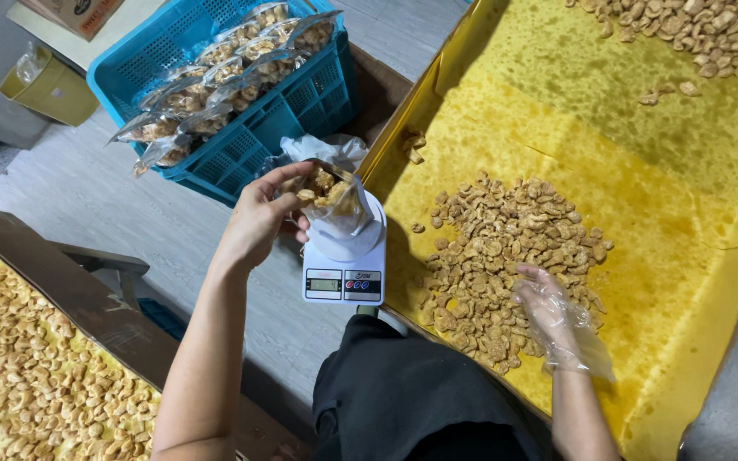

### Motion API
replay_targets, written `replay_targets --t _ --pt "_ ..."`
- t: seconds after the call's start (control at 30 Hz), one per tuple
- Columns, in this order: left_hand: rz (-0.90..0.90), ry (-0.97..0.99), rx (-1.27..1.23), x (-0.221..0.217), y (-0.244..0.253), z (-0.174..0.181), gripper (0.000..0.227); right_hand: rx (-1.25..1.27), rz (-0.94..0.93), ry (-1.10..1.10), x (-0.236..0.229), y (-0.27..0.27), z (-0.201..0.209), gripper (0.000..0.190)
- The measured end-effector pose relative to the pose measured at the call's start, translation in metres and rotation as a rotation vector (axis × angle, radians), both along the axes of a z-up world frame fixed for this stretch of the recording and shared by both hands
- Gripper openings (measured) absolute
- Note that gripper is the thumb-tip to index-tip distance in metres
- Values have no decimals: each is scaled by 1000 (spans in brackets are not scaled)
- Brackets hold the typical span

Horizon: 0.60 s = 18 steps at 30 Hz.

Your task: The person scoops dried snack pieces from a yellow tray into clear plastic bags, weighs each bag on a digital scale, and places the filled bags into a blue crate. The process is repeated continuously.

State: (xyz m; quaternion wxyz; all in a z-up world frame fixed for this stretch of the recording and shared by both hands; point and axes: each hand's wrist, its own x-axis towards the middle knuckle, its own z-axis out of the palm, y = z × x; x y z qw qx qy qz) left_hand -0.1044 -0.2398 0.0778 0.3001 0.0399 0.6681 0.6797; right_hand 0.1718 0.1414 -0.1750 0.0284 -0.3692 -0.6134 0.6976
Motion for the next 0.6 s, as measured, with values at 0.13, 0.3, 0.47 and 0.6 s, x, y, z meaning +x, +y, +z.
replay_targets --t 0.13,0.3,0.47,0.6 --pt "-129 187 -218 4 -3 31 42 33 -19 5 4 3 -7 35" --pt "-169 707 -697 15 -9 82 34 104 17 -25 7 7 -8 35" --pt "-293 1252 -874 6 5 99 19 170 29 -58 7 7 1 38" --pt "-527 1277 -1143 -11 31 89 12 276 66 -146 7 5 3 38"
